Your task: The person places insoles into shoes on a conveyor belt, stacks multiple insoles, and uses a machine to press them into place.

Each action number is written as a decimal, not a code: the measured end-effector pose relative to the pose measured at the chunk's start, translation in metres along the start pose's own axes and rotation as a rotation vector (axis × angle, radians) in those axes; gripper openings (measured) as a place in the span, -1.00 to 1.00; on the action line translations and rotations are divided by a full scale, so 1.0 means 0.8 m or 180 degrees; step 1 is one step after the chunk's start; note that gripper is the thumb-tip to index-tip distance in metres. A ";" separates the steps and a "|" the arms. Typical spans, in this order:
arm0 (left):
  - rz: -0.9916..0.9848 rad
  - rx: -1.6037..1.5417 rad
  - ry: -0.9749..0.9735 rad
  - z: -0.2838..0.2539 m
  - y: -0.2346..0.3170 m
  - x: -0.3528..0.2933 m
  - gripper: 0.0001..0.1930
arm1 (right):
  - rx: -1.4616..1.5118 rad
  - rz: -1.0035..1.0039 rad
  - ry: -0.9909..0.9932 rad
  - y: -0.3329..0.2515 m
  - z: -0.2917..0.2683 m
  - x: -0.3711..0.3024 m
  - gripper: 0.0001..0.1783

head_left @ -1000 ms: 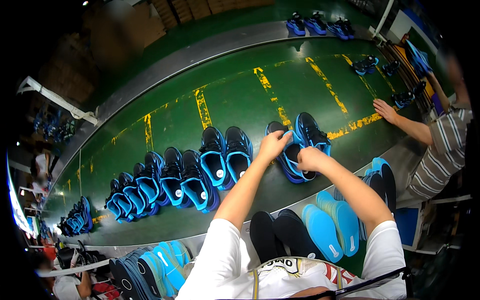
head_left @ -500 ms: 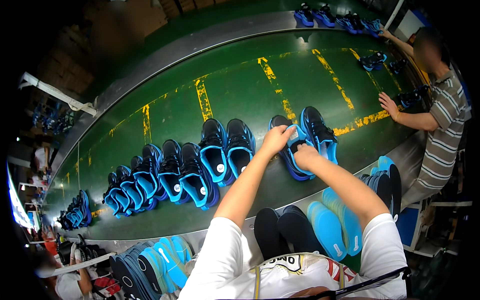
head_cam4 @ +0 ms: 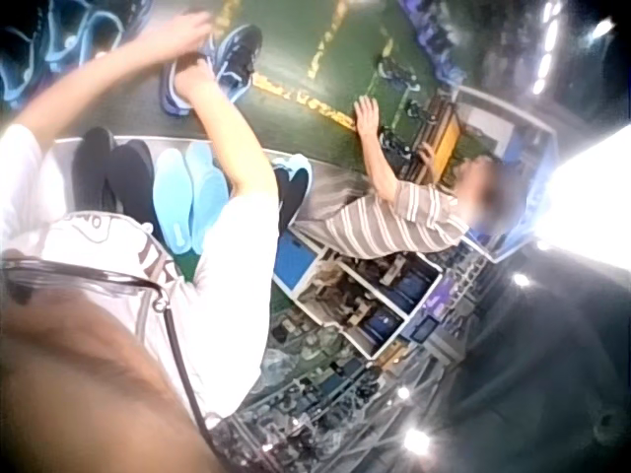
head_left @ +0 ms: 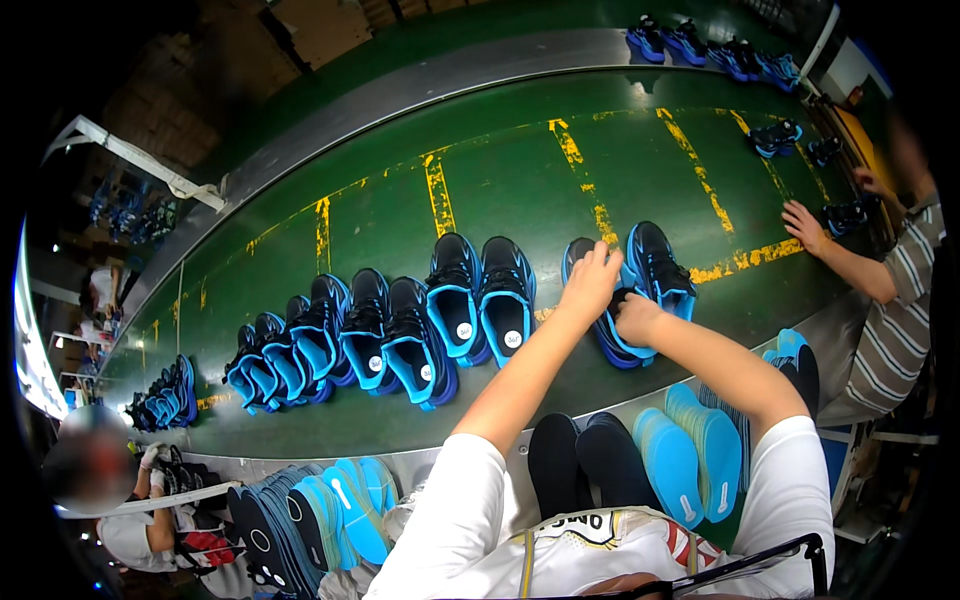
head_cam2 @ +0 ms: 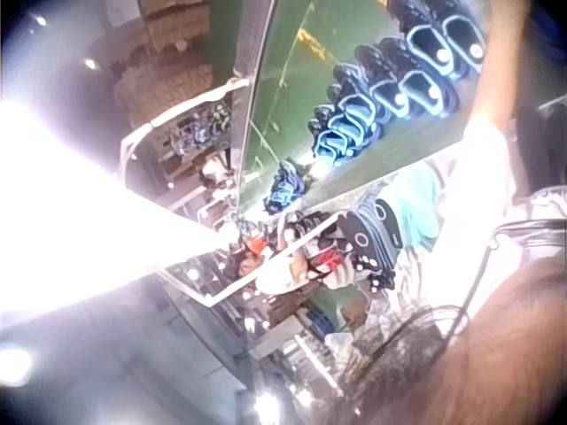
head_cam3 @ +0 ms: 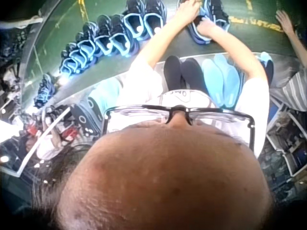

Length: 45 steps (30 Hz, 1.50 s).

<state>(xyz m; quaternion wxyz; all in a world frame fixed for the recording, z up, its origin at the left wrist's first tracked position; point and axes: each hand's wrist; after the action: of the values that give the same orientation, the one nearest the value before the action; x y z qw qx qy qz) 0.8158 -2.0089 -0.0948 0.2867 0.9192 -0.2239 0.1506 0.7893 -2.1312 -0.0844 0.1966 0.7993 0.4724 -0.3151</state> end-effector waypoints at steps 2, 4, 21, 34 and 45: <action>-0.0019 0.0160 -0.0139 -0.001 0.006 -0.001 -0.63 | 0.0976 0.0036 -0.0067 0.001 -0.014 -0.022 -0.67; -0.0091 0.0213 -0.0309 -0.008 0.010 -0.003 -0.62 | 0.1961 0.0116 -0.0372 -0.004 -0.046 -0.046 -0.45; -0.0469 -0.0134 -0.1076 -0.005 0.003 0.003 -0.57 | 0.1468 0.0251 0.0182 -0.034 -0.010 -0.061 -0.15; 0.0864 0.2030 -0.0743 0.006 0.009 -0.014 -0.79 | 0.1565 0.0966 0.3121 -0.141 0.010 -0.132 -0.43; 0.1534 0.1783 -0.0912 -0.036 0.027 0.008 -0.86 | 0.2308 0.2129 0.2222 -0.315 0.088 -0.230 -0.48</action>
<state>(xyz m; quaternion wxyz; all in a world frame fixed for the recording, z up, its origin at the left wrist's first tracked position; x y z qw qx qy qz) 0.8061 -2.0097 -0.0598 -0.0529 0.8946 -0.4213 0.1390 0.4798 -2.1700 -0.0131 -0.1666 0.9768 0.0945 -0.0962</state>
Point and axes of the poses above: each hand's wrist, its own x-axis towards the middle knuckle, its own z-axis out of the palm, y = z × x, and after that the axes turned 5 degrees about -z, right-handed
